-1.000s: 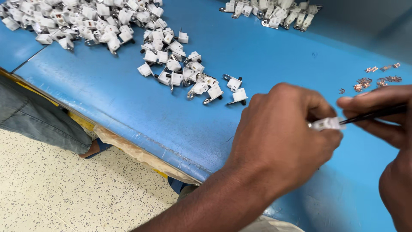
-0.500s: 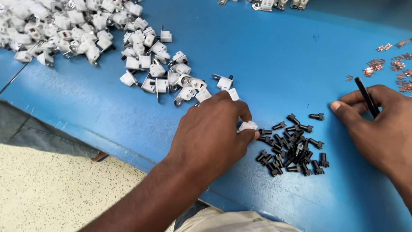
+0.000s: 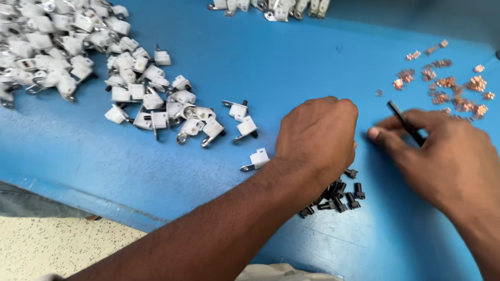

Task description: The person assembles small white electrical switch bodies at a blue workbench. They pick up black cylindrical inserts and copper contact pieces, use tweezers to seat the contacts into the white housings, press the parts together by hand, and place the assembled units aside on the table.

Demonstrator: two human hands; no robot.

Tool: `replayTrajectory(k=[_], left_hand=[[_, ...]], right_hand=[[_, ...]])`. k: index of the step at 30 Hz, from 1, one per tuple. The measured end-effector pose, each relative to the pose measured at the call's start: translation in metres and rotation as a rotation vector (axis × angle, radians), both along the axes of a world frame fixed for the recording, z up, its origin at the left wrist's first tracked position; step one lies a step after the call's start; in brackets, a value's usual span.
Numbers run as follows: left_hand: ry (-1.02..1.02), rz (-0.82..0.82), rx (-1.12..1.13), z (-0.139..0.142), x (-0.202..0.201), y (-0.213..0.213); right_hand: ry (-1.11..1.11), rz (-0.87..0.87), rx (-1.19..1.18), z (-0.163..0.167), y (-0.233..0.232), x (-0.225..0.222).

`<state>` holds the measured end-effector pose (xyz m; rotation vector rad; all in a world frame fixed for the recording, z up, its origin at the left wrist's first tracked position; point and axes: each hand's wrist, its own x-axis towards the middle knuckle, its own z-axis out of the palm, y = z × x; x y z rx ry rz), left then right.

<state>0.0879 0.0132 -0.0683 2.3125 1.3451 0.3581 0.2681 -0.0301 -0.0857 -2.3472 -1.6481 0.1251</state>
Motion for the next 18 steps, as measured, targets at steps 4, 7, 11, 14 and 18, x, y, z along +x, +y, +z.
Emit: replayTrajectory(k=[4, 7, 11, 14, 18], left_hand=[[-0.296, 0.085, -0.016, 0.004, -0.013, -0.007], [-0.665, 0.191, -0.382, 0.01, -0.021, -0.018], [-1.1, 0.148, -0.675, 0.013, -0.039, -0.037], [-1.336, 0.018, -0.776, 0.012, -0.05, -0.053], [-1.567, -0.177, -0.79, 0.01, -0.059, -0.059]], right_hand=[[-0.06, 0.033, 0.0, 0.0, -0.001, -0.016], [-0.017, -0.048, -0.011, -0.001, -0.005, -0.016], [0.767, 0.024, 0.145, 0.013, -0.009, -0.007], [1.23, 0.213, 0.253, 0.03, -0.017, 0.003], [1.657, 0.491, 0.161, 0.04, -0.026, 0.002]])
